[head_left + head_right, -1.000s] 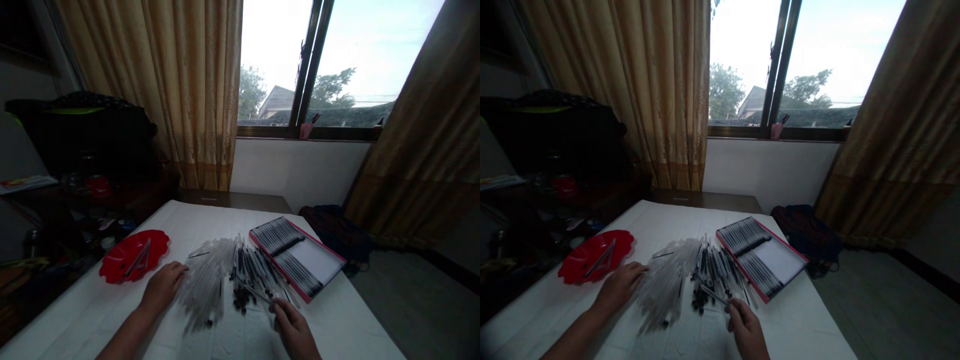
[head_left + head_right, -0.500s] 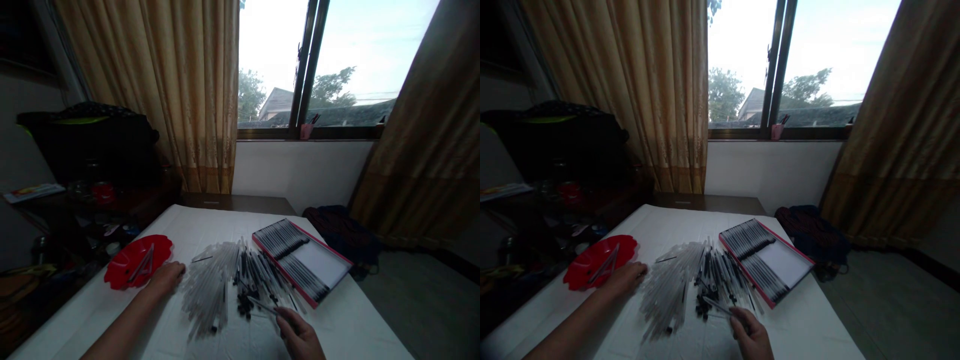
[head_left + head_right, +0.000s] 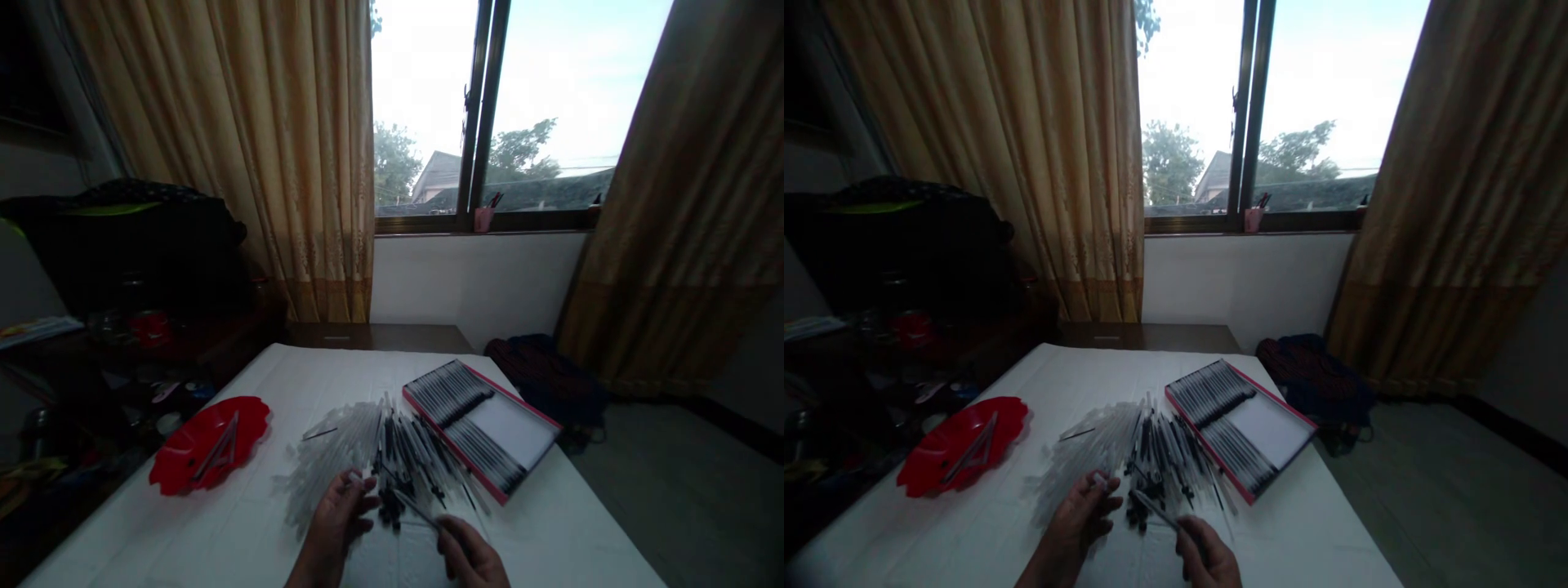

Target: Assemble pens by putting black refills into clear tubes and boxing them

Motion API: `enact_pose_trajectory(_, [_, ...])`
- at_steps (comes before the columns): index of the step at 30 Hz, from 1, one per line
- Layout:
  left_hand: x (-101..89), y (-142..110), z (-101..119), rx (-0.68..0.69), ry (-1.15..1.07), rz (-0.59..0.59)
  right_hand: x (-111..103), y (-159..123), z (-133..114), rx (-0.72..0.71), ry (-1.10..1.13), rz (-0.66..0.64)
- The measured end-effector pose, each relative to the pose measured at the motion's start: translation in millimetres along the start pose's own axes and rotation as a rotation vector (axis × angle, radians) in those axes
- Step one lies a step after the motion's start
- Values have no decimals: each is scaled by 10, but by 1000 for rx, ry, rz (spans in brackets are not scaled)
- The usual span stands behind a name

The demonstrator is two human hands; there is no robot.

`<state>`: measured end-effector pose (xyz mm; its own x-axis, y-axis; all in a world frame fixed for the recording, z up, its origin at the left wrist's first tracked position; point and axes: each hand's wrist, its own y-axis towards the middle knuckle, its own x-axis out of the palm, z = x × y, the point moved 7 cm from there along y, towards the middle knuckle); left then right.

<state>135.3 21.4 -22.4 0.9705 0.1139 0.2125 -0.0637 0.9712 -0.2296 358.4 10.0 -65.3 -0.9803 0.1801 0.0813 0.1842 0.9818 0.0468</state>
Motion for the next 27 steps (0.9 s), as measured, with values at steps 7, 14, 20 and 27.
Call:
enact_pose_trajectory(7, [192, 14, -79, -49, 13, -62, 91, -26, -80, -18, -36, -150])
enact_pose_trajectory(14, [286, -57, -29, -22, 74, -110, 129, -36, -183, -58, -57, -186])
enact_pose_trajectory(20, [252, -45, -22, 22, 112, -83, 139, -62, -211, -116, -96, -188])
enact_pose_trajectory(27, [193, -59, -113, 77, 373, -166, 139, -71, -277, -197, -299, -323])
